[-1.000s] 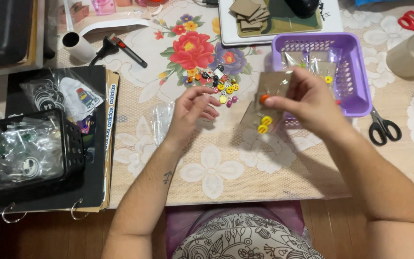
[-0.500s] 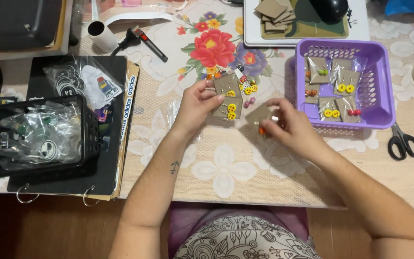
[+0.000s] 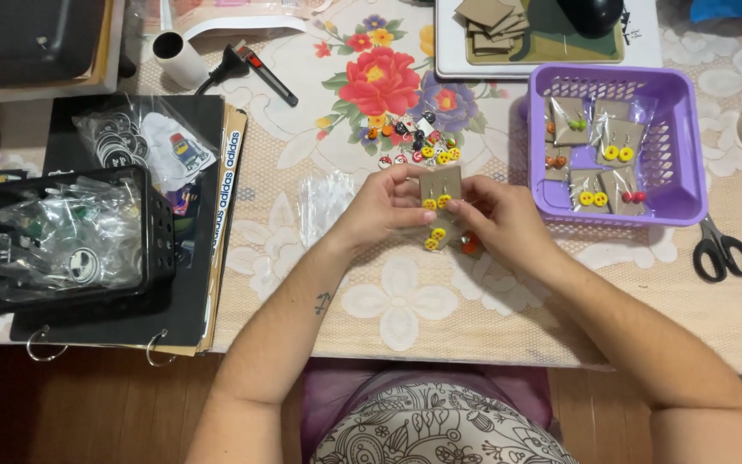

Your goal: A person is shown attaching small earring charms to cardboard display cards and then placing the finished items into a purple plastic basket.

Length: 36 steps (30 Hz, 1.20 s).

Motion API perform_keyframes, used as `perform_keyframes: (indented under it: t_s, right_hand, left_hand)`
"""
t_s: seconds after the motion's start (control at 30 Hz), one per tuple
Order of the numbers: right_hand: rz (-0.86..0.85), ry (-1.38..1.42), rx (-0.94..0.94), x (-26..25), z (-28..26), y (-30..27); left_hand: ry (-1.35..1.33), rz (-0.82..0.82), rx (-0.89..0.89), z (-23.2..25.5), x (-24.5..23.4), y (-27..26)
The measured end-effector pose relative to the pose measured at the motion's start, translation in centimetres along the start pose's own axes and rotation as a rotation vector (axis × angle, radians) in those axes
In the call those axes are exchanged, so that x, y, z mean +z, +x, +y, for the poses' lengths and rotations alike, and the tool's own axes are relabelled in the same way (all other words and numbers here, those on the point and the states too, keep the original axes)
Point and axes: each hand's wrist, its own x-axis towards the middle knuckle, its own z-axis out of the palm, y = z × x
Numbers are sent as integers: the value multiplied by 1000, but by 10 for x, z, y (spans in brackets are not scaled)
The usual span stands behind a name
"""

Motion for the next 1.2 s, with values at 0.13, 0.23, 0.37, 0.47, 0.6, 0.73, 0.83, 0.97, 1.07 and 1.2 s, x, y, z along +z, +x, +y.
perform_keyframes:
  t_s: [0.13, 0.23, 0.37, 0.47, 0.6, 0.73, 0.83, 0.97, 1.07, 1.2]
  right_hand:
    - [17, 43, 11, 5, 28, 11]
    - [-10, -45, -68, -1, 30, 18]
    - [-39, -20, -99, -9, 11, 26]
    - [3, 159, -16, -3, 19, 31]
    - [40, 387, 100, 4, 18, 35]
    - [106, 279, -50, -7, 5, 47]
    - [176, 137, -173, -20, -20, 52]
    - [195, -16, -366, -25, -48, 58]
    - [220, -118, -440, -20, -56, 61]
    - [277, -136, -441, -14, -55, 68]
  left_hand:
    - [-17, 72, -8, 20, 9, -5]
    - [-46, 165, 72, 16, -1, 1]
    - [-48, 221, 181, 15, -5, 4]
    - [-115, 307, 177, 19, -4, 2]
    - [-217, 413, 177, 19, -4, 3]
    - [-220, 411, 162, 10, -6, 5]
    - [-215, 397, 126, 7, -3, 6]
    - [-246, 349, 88, 10, 2, 3]
    - [-252, 336, 89, 7, 5, 3]
    - [-252, 363, 119, 7, 0, 5]
